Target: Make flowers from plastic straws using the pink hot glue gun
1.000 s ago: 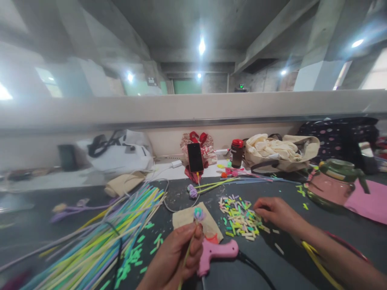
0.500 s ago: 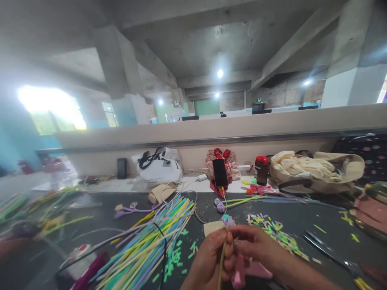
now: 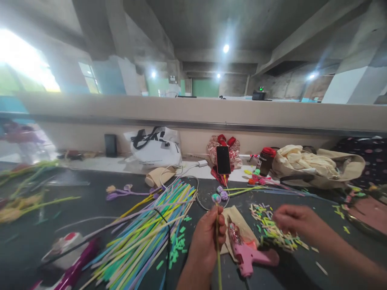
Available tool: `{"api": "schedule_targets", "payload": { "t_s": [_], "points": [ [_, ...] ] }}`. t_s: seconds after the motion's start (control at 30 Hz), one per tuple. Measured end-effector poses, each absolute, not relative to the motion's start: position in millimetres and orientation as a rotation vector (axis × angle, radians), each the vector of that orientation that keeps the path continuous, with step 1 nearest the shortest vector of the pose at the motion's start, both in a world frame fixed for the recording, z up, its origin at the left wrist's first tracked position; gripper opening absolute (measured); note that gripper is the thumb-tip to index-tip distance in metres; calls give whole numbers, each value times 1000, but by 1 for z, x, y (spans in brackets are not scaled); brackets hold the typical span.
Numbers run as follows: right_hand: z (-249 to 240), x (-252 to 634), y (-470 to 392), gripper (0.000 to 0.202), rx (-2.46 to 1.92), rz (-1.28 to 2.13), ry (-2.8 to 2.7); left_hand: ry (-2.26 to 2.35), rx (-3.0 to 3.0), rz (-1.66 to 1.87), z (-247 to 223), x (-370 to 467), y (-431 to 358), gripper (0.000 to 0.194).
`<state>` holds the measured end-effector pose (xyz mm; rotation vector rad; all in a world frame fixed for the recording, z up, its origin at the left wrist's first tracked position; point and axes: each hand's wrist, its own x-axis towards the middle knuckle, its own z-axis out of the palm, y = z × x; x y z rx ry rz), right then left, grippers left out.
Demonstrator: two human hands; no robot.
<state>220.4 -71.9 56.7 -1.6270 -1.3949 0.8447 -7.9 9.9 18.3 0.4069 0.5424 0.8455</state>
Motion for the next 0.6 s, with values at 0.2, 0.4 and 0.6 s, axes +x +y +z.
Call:
{"api": "schedule_targets", "payload": {
  "t_s": [0.2,0.4,0.6],
  "points": [
    [26,184,-85,44,-1759,581,-2156,676,404,836,21,-10,12,10],
    [8,179,-69,43,-1800,481,-2384,842,448,830,6,2,14,9],
    [1,189,-67,29,-1693,491,-2390,1006,511,820,-14,11,13,7]
  ]
}}
